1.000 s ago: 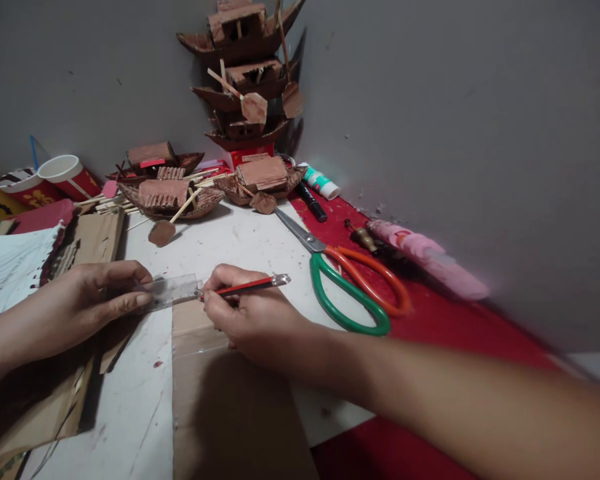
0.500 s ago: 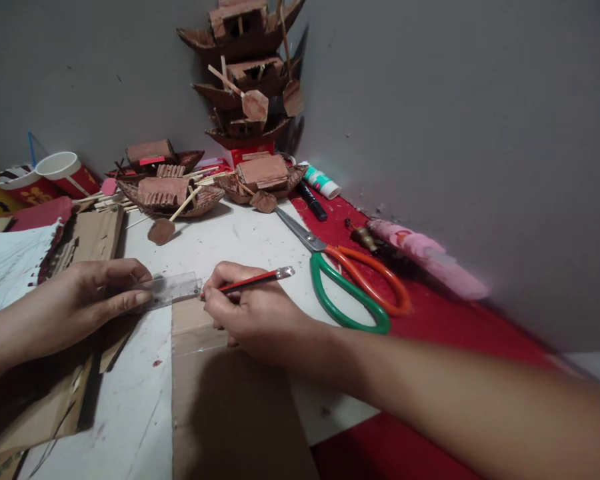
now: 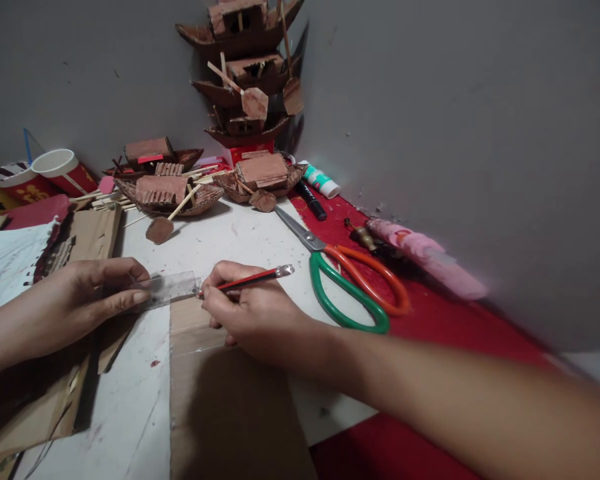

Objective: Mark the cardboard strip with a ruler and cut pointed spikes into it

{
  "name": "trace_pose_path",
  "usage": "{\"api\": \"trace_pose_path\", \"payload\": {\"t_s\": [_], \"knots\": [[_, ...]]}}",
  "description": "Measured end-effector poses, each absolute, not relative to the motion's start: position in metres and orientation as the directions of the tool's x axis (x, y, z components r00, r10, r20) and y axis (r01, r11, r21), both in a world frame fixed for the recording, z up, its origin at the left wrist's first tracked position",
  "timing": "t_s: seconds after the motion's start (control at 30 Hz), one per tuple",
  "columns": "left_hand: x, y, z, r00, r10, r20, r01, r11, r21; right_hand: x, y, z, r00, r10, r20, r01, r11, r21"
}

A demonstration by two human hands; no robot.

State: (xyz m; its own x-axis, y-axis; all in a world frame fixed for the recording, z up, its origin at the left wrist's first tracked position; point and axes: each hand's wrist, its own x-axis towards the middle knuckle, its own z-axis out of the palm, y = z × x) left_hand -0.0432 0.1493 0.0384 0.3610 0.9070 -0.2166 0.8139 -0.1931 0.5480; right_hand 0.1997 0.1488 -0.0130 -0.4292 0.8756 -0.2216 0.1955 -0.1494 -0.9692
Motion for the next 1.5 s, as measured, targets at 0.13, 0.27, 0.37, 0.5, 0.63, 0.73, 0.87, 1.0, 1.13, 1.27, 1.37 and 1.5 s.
{"api": "trace_pose_path", "payload": {"t_s": [0.13,0.27,0.37,0.5,0.63,0.73,0.87,1.0,1.13,1.27,1.37,1.5], "knots": [[-0.044,0.15,0.037,0.351,0.911,-0.217,0.82,-0.187,0.541,0.2,0.149,-0.013,-0.434,0.872,-0.225,0.203,-0.148,-0.968],[-0.046,0.15,0.036,0.362,0.907,-0.214,0.809,-0.192,0.555,0.2,0.149,-0.012,-0.43,0.874,-0.225,0.192,-0.155,-0.969],[-0.045,0.15,0.036,0.359,0.907,-0.22,0.812,-0.187,0.553,0.199,0.149,-0.012,-0.439,0.872,-0.218,0.194,-0.145,-0.97],[-0.044,0.15,0.037,0.348,0.909,-0.229,0.814,-0.172,0.554,0.198,0.149,-0.012,-0.428,0.876,-0.221,0.188,-0.153,-0.97],[-0.044,0.149,0.037,0.346,0.913,-0.216,0.816,-0.179,0.55,0.199,0.15,-0.013,-0.444,0.873,-0.204,0.175,-0.139,-0.975],[-0.044,0.149,0.038,0.343,0.913,-0.222,0.82,-0.176,0.544,0.201,0.149,-0.014,-0.446,0.873,-0.197,0.168,-0.135,-0.977],[-0.044,0.149,0.038,0.348,0.909,-0.23,0.83,-0.185,0.526,0.2,0.149,-0.014,-0.449,0.873,-0.191,0.166,-0.129,-0.978],[-0.044,0.15,0.038,0.355,0.909,-0.22,0.819,-0.189,0.542,0.199,0.15,-0.013,-0.444,0.875,-0.195,0.169,-0.132,-0.977],[-0.043,0.149,0.038,0.353,0.911,-0.213,0.813,-0.185,0.552,0.198,0.15,-0.013,-0.437,0.875,-0.209,0.166,-0.149,-0.975],[-0.044,0.148,0.037,0.352,0.912,-0.211,0.812,-0.186,0.553,0.197,0.149,-0.013,-0.436,0.873,-0.219,0.166,-0.16,-0.973],[-0.045,0.147,0.038,0.347,0.91,-0.225,0.81,-0.17,0.561,0.2,0.15,-0.008,-0.439,0.875,-0.204,0.143,-0.156,-0.977],[-0.04,0.146,0.049,0.297,0.92,-0.255,0.777,-0.077,0.624,0.213,0.141,-0.005,-0.51,0.854,0.105,0.01,0.128,-0.992]]}}
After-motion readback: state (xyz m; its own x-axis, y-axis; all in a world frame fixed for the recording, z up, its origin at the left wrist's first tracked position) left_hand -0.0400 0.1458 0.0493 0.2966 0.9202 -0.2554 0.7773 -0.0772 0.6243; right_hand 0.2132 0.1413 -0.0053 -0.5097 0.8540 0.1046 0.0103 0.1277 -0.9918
